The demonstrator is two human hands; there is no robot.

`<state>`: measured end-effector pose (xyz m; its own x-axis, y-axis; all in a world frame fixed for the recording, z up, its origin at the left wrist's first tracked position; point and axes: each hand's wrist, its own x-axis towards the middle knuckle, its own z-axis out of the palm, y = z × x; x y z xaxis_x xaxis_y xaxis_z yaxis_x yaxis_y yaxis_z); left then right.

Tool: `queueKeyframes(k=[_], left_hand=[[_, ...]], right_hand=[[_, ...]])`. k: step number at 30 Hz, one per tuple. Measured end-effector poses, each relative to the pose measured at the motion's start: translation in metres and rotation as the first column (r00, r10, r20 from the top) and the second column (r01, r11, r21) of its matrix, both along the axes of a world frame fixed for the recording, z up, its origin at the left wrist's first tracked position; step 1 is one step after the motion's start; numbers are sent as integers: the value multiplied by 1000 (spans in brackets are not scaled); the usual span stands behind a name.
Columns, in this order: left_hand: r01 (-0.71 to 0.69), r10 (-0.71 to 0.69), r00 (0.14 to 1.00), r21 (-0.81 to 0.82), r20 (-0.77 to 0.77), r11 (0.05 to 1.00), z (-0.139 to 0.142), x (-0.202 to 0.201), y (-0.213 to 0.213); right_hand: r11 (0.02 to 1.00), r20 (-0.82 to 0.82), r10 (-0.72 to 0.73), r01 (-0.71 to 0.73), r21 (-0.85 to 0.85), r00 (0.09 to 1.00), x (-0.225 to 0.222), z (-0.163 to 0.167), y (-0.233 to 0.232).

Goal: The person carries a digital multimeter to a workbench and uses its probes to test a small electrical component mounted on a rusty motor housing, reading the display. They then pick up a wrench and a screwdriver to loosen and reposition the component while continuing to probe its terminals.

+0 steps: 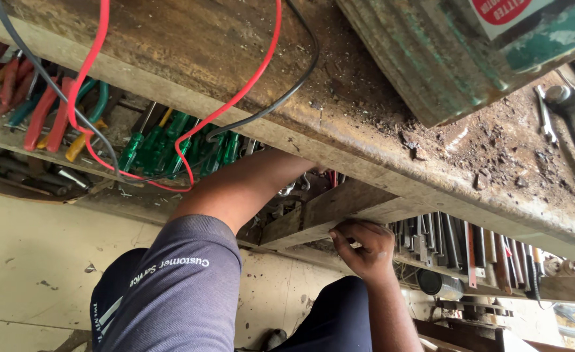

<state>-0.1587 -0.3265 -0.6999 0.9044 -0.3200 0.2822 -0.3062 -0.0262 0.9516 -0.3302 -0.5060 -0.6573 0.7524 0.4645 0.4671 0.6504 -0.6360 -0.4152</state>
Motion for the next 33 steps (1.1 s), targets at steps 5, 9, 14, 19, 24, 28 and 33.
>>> queueKeyframes(k=[5,9,14,19,24,28,33], left_hand=[[2,-3,1000,21,12,1000,-4,2,0],[4,-5,1000,43,20,999,-4,1,4],[7,-9,1000,57,30,998,-7,3,3],[5,-8,999,65,44,998,-5,4,-1],[5,-9,998,73,55,997,-2,5,0],[-1,-7,996,80,92,997,2,6,4],[-155,38,934,307,356,939,26,-10,10]], right_hand=[[1000,24,13,-13,2,1000,0,0,1],[1000,39,15,-15,5,999,1,-1,1],[1000,34,12,-12,9,999,1,-2,2],[1000,35,3,-3,7,999,0,1,2],[1000,0,-13,13,0,1000,0,2,2],[1000,-1,-5,5,17,1000,1,1,1],[1000,-6,-7,8,28,1000,-1,4,2]])
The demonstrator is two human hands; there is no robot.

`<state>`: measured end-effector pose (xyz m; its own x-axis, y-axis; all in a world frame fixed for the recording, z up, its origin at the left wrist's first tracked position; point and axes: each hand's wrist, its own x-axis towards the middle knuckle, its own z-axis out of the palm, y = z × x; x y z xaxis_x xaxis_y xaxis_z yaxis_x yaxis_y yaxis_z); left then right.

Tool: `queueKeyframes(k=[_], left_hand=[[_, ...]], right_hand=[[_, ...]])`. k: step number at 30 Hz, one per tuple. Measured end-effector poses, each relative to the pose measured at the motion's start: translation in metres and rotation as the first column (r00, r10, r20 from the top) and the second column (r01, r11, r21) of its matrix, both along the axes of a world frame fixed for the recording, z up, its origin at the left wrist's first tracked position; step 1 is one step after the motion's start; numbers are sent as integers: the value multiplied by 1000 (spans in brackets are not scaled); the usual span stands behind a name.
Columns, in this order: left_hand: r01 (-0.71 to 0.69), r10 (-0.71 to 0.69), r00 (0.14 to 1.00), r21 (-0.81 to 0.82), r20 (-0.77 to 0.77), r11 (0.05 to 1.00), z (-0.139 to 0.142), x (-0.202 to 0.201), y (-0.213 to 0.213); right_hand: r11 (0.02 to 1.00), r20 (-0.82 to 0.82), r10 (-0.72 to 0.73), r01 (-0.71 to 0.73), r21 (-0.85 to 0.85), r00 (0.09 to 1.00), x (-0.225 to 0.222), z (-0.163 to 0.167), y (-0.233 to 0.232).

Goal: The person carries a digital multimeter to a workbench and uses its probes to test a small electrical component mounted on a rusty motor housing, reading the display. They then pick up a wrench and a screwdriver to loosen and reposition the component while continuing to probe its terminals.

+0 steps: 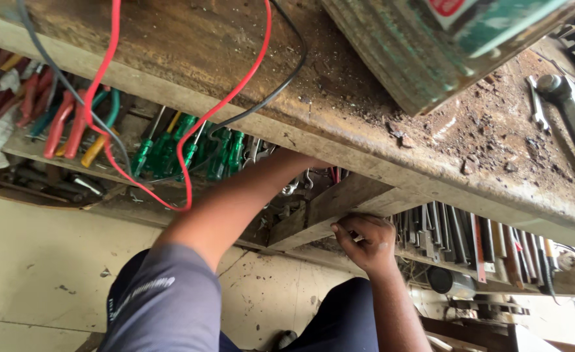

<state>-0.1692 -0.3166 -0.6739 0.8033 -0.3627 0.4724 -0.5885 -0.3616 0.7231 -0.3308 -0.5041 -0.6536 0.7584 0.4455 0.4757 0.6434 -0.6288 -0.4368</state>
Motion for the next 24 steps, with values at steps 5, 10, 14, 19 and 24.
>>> queueKeyframes(k=[5,10,14,19,24], left_hand=[[-170,181,983,-451,-21,876,-2,-79,23],[-236,-18,950,-751,-312,616,-16,-167,36],[-240,-87,933,-782,-350,576,-7,-206,47],[-258,-117,912,-773,-392,579,22,-233,42],[-315,-115,855,-683,-505,659,118,-247,28]], right_hand=[[1000,24,-12,12,-13,1000,-2,7,3],[1000,125,3,0,-26,992,-10,13,4],[999,15,-19,19,26,1000,-10,14,0],[973,-251,137,-83,213,958,-8,18,-10],[593,-521,748,-64,802,411,-28,88,-20]])
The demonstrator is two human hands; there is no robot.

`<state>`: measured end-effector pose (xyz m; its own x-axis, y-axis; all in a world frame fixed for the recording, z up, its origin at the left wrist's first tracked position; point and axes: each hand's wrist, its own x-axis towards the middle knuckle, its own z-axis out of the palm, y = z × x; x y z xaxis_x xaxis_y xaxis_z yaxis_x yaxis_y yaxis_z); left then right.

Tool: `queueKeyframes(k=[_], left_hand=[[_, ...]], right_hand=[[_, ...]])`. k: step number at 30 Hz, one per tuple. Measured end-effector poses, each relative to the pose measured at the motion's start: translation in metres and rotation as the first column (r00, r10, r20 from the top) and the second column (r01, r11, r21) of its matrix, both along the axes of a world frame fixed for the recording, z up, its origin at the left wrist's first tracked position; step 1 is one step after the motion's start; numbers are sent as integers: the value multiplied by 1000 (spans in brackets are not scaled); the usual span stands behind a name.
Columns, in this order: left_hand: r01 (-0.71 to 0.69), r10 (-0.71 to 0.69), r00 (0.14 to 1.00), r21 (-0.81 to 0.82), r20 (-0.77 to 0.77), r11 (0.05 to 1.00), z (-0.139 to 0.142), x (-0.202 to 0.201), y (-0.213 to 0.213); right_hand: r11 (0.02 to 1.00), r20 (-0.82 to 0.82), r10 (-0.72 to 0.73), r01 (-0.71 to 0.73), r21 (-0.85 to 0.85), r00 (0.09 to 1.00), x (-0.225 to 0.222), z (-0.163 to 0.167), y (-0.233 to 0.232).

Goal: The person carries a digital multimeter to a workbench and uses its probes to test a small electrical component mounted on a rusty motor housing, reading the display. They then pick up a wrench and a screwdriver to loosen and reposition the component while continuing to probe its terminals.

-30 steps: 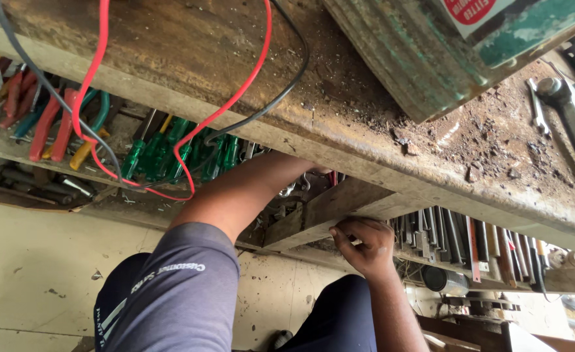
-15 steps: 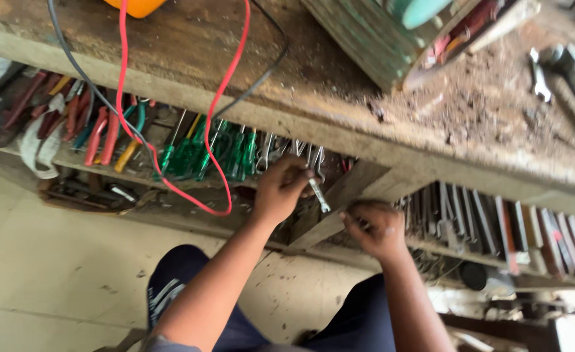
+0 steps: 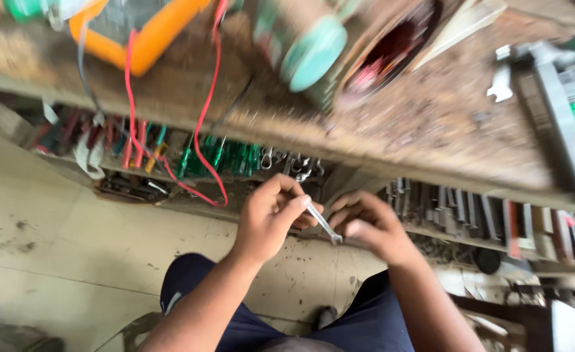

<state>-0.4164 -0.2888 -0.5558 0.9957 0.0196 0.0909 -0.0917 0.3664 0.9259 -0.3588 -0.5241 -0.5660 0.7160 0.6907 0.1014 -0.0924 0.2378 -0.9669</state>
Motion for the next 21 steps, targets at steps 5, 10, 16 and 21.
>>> queueKeyframes(k=[5,10,16,21], left_hand=[[45,-44,998,16,-34,999,149,-26,-6],[60,-56,996,53,-74,997,305,-65,-4],[21,-10,999,220,-51,975,469,-106,12],[-26,4,999,495,45,868,508,-130,44]], right_hand=[[984,-72,85,-95,-153,994,-34,155,-6],[977,-187,146,-171,-127,972,-69,308,0],[983,-286,144,-170,-65,947,-111,442,11],[998,-200,36,-46,-42,979,-142,445,31]])
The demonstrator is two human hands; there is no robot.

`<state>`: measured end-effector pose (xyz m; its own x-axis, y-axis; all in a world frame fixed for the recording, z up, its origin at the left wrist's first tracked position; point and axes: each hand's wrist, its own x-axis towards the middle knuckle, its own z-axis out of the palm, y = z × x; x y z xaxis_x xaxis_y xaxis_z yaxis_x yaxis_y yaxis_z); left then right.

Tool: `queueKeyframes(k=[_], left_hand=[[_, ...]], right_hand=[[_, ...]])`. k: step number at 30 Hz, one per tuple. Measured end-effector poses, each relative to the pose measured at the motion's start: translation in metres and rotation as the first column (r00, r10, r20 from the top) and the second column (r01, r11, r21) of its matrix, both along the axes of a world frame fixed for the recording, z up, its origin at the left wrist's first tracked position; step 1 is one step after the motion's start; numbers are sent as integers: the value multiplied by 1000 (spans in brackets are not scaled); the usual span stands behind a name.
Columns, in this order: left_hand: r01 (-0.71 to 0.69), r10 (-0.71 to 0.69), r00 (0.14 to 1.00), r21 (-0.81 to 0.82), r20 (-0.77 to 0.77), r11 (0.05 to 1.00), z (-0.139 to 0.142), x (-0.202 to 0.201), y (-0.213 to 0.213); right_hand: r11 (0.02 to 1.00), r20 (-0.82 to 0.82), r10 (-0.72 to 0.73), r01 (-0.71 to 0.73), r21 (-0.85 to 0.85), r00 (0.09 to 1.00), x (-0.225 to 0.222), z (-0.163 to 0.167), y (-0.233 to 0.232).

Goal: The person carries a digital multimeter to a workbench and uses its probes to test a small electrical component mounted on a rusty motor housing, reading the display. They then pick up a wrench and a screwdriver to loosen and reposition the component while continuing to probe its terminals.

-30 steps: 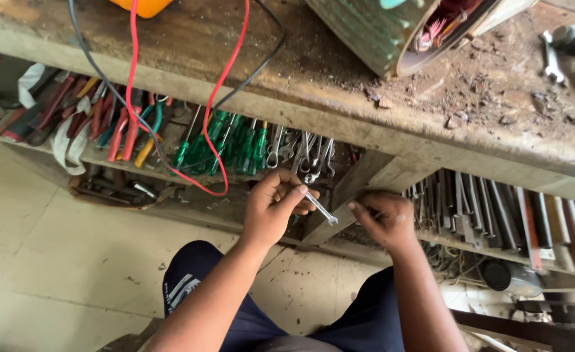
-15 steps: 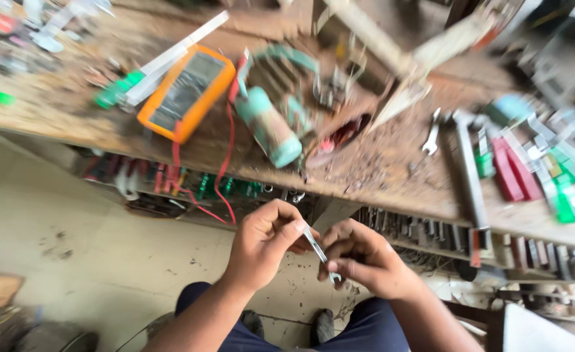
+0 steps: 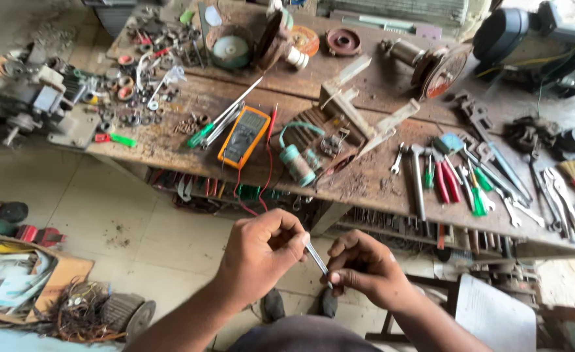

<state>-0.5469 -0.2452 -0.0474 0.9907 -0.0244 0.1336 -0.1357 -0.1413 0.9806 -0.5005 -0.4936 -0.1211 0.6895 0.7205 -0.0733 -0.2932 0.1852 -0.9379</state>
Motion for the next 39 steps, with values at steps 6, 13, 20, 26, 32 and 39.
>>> queueKeyframes(k=[6,13,20,26,32,39], left_hand=[[-39,39,991,2,-125,999,-14,-18,28],[-29,30,999,82,-14,996,-18,-9,35],[5,0,994,45,-110,999,-29,34,3],[61,-60,980,2,-190,998,-62,69,-59],[-19,65,975,210,-213,978,-114,85,-89],[-119,141,989,367,-34,922,-100,129,-60]], right_hand=[[976,-28,-215,213,-50,976,-37,-37,28],[966,36,-236,238,-103,971,-30,-36,25],[968,426,-82,174,-183,901,-1,-29,-2],[975,92,-129,143,-169,987,21,-57,-51],[984,-197,34,-67,-166,980,50,-96,-81],[974,-179,-158,124,-188,971,98,-123,-71]])
